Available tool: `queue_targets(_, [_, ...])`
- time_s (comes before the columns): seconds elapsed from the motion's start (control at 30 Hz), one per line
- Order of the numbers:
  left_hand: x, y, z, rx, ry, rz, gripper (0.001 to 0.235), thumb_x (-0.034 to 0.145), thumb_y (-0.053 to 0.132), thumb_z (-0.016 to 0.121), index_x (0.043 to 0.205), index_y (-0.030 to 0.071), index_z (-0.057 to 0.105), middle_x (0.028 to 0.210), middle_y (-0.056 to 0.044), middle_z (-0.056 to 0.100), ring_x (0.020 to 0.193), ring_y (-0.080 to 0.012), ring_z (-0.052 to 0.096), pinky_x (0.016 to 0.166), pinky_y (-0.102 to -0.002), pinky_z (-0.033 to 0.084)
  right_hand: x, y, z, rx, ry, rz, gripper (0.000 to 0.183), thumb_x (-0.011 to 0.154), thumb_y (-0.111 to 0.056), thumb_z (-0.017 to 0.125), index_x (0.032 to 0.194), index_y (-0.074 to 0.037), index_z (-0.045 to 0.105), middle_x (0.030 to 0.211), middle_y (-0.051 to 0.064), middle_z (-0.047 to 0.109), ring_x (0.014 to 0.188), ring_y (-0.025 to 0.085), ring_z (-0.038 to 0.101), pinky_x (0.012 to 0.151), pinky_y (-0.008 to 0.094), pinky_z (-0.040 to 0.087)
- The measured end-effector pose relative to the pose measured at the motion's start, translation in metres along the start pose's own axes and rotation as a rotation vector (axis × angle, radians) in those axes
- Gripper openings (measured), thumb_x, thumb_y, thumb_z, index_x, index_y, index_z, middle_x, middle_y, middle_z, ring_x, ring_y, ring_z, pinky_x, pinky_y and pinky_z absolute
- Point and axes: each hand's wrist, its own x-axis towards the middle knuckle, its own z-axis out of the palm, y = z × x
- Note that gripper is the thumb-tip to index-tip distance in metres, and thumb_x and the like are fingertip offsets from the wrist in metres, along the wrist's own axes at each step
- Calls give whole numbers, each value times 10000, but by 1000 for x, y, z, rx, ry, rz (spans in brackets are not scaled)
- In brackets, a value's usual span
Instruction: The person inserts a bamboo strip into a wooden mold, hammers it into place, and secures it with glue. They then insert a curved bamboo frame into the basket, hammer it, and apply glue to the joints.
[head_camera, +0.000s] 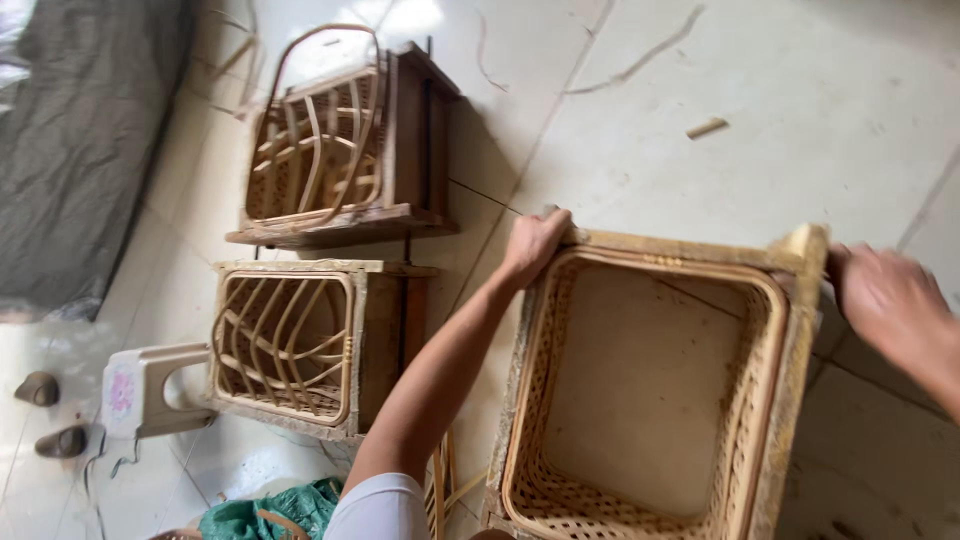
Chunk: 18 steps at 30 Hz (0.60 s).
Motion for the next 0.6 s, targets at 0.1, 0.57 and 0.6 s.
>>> queue_targets(0.1, [5,-6,2,-120,5,-19,424,824,412,611,829,24,782,724,-132,725,586,-193,638,576,-391,536,7,9,-18,-339,-50,-72,360,988,-142,525,1332,-206,608,1125,-67,649,1155,87,623,1329,440,353])
queue_targets(0.57, [-60,-40,-3,4,180,40,751,926,728,578,894,-8,723,695,-46,599,617,-140,508,578,-358,448,-210,-11,-50,837,-23,398,482,1000,-330,669,1399,-67,607,1320,224,632,1173,394,623,955,465,499])
queue_targets(0.6, [-88,-62,-9,33,164,30,800,1005,718,562,847,-60,664,676,-29,499,601,-142,406,562,-357,354,-249,-36,-49,1003,-162,394,562,977,-315,646,1448,-32,528,1405,246,568,1218,403,591,943,477,473])
